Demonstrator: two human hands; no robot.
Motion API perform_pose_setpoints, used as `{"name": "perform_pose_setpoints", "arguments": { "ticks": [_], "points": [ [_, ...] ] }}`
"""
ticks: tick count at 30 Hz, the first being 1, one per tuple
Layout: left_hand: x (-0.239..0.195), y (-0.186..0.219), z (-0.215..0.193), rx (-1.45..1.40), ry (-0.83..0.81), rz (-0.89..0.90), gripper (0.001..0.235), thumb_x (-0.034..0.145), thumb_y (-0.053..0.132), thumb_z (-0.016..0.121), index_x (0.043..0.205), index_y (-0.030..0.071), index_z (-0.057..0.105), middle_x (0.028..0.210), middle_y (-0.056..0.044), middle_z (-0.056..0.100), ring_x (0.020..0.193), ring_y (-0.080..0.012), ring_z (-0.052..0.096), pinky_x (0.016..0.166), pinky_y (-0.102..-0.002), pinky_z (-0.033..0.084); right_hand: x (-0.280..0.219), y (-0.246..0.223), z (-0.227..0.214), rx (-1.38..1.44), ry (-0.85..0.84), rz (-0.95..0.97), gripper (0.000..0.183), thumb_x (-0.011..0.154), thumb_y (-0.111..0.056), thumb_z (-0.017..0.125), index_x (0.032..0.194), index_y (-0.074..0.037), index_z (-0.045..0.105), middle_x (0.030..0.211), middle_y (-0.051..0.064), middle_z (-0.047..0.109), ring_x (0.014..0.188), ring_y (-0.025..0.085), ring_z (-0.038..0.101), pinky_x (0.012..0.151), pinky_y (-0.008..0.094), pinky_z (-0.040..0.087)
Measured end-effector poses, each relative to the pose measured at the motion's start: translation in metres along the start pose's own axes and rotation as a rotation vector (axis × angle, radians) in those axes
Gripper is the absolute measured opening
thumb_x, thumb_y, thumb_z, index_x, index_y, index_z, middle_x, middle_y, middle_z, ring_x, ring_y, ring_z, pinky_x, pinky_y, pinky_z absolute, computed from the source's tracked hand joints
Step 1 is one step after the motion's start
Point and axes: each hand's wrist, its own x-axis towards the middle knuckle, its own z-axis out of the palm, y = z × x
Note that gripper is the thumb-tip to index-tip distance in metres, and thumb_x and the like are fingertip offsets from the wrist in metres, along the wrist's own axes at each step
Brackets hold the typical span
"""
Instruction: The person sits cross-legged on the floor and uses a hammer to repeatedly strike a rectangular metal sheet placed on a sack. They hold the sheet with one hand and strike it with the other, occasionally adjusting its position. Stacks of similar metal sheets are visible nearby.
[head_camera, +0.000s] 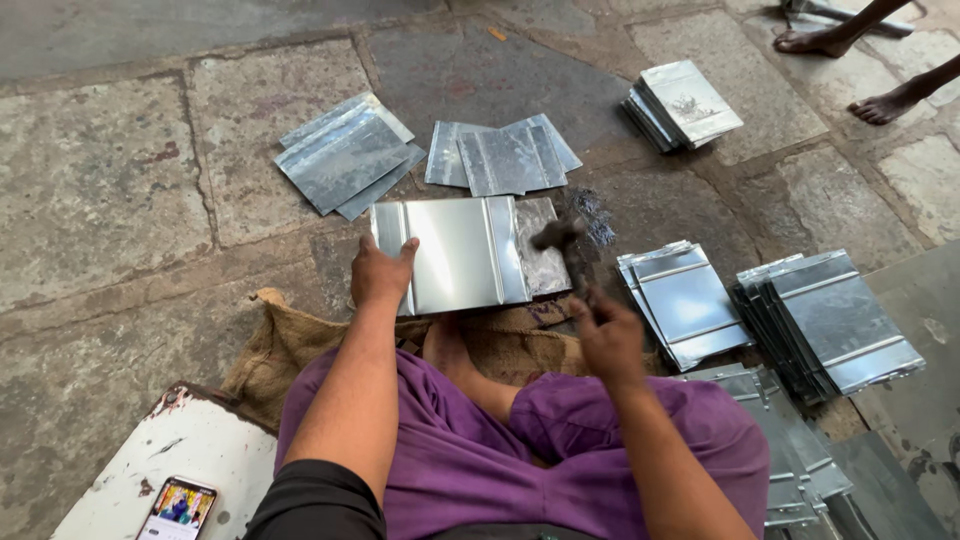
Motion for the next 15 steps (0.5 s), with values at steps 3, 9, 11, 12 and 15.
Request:
{"name": "perform_pose_setpoints", "arguments": {
  "ticks": [3,9,11,12,15],
  "points": [
    [0.002,-0.002,0.003,0.009,-0.011,0.002,0.091,0.085,0.063,0.073,0.147,0.003,0.044,0.136,-0.025,0.063,0.123,-0.0404,0.064,0.099,-0.049,0.055,0.009,-0.027,-0.044,0.443,0.154,-0.271,0.022,0.103,-0.022,0.069,0.112,-0.002,0.073,0.081,0.000,0.067,0.067,0.006,0.057,0.056,0.023,0.044],
    [0.008,-0.002,0.007,-0.006,0.017,0.080,0.094,0.082,0.062,0.076,0.147,0.003,0.043,0.137,-0.024,0.061,0.124,-0.0409,0.061,0.097,-0.050,0.054,-0.002,-0.065,-0.134,0.589,0.545,-1.029,0.044,0.121,-0.032,0.053,0.147,0.003,0.048,0.086,0.012,0.060,0.062,0.015,0.057,0.055,0.026,0.046],
    [0.007,-0.003,0.009,0.000,0.016,0.080,0.094,0.082,0.062,0.076,0.147,0.003,0.042,0.137,-0.024,0.061,0.124,-0.0410,0.061,0.097,-0.050,0.054,0.005,-0.038,-0.126,0.691,0.596,-1.103,0.046,0.120,-0.039,0.050,0.141,0.001,0.050,0.087,0.014,0.060,0.058,0.017,0.058,0.055,0.028,0.049],
    [0.007,-0.004,0.009,-0.002,0.024,0.089,0.094,0.082,0.062,0.076,0.147,0.003,0.043,0.137,-0.024,0.061,0.124,-0.0413,0.061,0.098,-0.050,0.054,0.013,-0.018,-0.105,0.750,0.583,-1.064,0.041,0.120,-0.038,0.048,0.138,-0.001,0.053,0.085,0.013,0.060,0.059,0.014,0.057,0.057,0.028,0.049],
    [0.006,-0.007,0.011,0.004,0.016,0.088,0.094,0.083,0.064,0.075,0.147,0.001,0.045,0.136,-0.025,0.062,0.125,-0.0420,0.061,0.099,-0.050,0.054,0.016,0.035,-0.016,0.399,0.437,-0.780,0.025,0.106,-0.016,0.055,0.125,-0.004,0.067,0.077,0.006,0.057,0.065,0.011,0.052,0.061,0.027,0.045]
  ]
}}
